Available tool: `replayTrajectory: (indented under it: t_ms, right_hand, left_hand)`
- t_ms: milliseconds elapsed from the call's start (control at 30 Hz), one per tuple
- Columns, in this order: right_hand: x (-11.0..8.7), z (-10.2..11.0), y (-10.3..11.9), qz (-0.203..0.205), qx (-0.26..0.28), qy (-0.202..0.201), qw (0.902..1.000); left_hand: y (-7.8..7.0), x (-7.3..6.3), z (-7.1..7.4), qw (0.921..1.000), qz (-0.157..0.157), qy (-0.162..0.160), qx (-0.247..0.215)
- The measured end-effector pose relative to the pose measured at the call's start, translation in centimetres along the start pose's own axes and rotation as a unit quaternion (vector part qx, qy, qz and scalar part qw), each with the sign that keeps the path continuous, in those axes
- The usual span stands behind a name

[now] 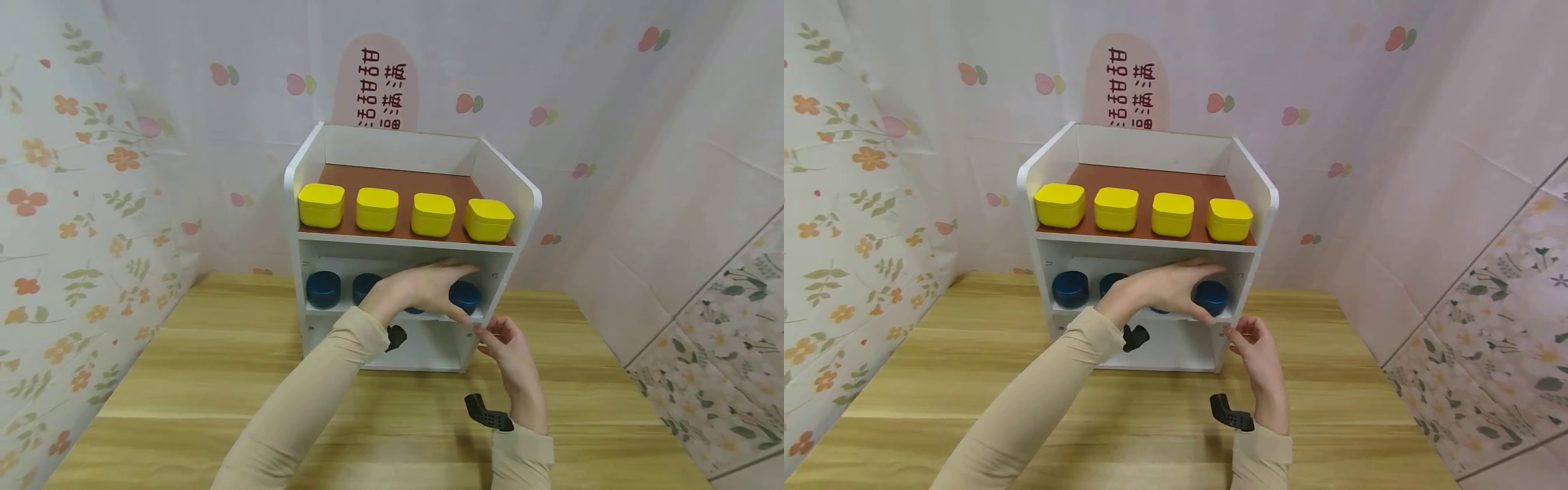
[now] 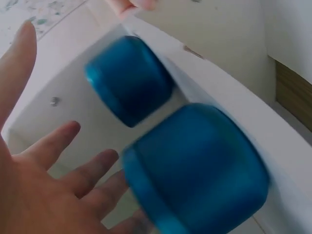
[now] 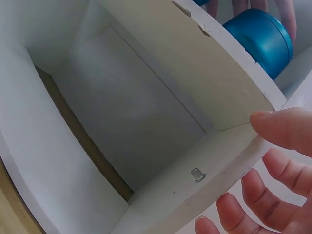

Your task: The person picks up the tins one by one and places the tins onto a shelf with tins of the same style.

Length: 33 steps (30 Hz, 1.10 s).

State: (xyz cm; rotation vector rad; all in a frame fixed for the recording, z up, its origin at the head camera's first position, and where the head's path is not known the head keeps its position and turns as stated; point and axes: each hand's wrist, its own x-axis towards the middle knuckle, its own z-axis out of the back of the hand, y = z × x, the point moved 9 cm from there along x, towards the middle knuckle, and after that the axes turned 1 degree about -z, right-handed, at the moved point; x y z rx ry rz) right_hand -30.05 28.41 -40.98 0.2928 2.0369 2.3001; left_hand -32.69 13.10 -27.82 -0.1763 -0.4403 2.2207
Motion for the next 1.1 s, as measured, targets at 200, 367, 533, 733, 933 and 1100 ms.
replayTrajectory:
  t_ms: [200,367,533,733,933,1100]
  right_hand:
    - [-0.1,0.0,0.4,0.002,-0.011,0.004,0.9999]
    - [-0.3,0.0,1.2,0.008,-0.033,0.005,0.9994]
    - [-0.6,0.4,1.6,0.002,-0.053,0.005,0.9986]
    - [-0.7,1.5,2.2,0.008,-0.096,0.006,0.9953]
    - [-1.4,2.9,3.4,0.040,-0.171,0.014,0.9843]
    - [-2.2,3.8,4.5,0.077,-0.228,0.026,0.9703]
  left_hand:
    - [-1.0,-2.5,0.7,0.9995,-0.023,-0.019,0.000]
    - [-1.4,-5.2,1.4,0.9983,-0.025,-0.053,-0.002]
    - [-1.1,-8.5,1.6,0.9963,-0.020,-0.079,-0.028]
    - [1.3,-12.9,1.8,0.9906,0.012,-0.112,-0.078]
    - [4.7,-17.4,1.7,0.9803,0.040,-0.152,-0.120]
    - [8.2,-21.5,1.5,0.9687,0.090,-0.189,-0.133]
